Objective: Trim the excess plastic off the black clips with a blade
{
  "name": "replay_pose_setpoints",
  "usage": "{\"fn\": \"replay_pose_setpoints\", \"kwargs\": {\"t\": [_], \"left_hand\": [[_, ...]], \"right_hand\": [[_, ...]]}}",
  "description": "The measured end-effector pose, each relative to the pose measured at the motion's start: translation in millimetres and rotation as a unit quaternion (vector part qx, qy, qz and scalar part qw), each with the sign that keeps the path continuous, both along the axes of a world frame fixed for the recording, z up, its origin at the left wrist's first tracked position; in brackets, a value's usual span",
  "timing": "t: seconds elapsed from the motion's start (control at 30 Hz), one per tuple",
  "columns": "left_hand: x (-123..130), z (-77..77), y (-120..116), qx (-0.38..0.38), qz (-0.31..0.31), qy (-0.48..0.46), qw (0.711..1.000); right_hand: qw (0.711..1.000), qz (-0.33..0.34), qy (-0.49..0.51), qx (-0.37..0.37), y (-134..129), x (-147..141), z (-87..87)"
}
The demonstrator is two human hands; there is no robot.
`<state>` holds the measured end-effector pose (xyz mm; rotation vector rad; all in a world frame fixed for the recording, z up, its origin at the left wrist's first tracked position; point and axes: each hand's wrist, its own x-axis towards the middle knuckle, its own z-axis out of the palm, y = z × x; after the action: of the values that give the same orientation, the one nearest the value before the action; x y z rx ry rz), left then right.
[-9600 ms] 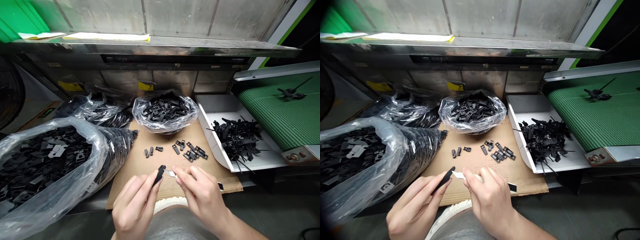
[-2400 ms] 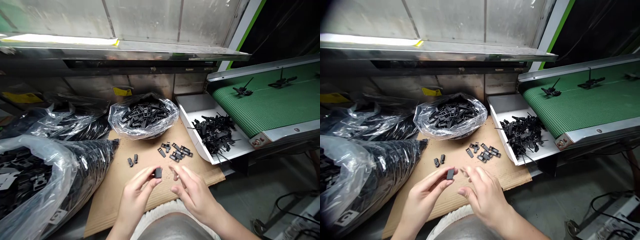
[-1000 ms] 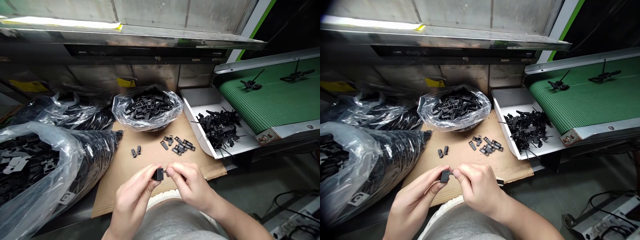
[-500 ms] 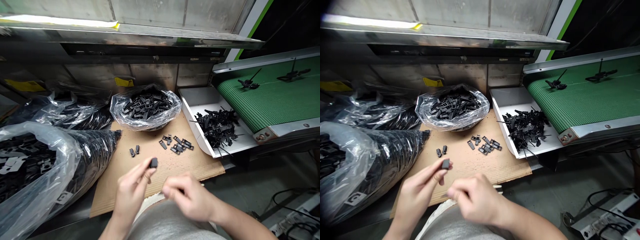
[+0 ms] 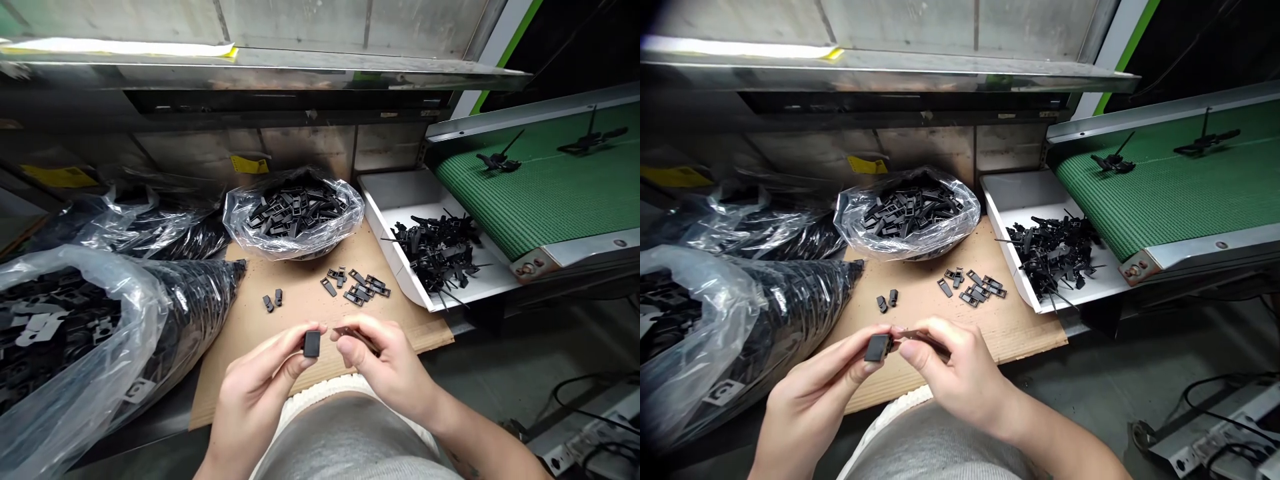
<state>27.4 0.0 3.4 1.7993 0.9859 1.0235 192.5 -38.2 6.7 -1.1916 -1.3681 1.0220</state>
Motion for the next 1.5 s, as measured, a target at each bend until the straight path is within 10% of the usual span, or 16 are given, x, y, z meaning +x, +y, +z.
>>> {"fn": "replay_pose_setpoints", "kwargs": {"t": [0.27, 0.4, 0.53, 0.7, 1.0, 1.37, 1.5], "left_hand": [[-1, -2.0, 2, 0.020, -0.022, 0.008, 1.000], [-2, -4.9, 5, -0.120, 0.035, -0.027, 0.992], [0, -1.1, 6, -0.335, -0.009, -0.182, 0.924], [5, 7.3, 9, -0.415, -0.109, -0.285, 0.857], [5, 0.3, 0, -0.283, 0.012, -0.163, 0.945], [0, 1.9, -4, -0.102, 0.017, -0.067, 0.992], [-1, 0.8, -3, -0.076, 0.007, -0.055, 0.996]], "right_hand": [[0.999, -0.008, -0.021, -0.032, 18, -5, 7.3], [0.996, -0.078, -0.026, -0.019, 19, 3, 3.1], [0.998, -0.055, -0.020, -0.039, 9, 9, -5.8], [0.996, -0.043, -0.067, -0.026, -4, 8, -14.1], [0.964, -0.088, -0.198, 0.151, -11, -2, -5.3], [0.931, -0.084, -0.288, 0.206, -4, -8, -5.9], [0.969, -0.020, -0.215, 0.118, 0, -5, 0.7]]}}
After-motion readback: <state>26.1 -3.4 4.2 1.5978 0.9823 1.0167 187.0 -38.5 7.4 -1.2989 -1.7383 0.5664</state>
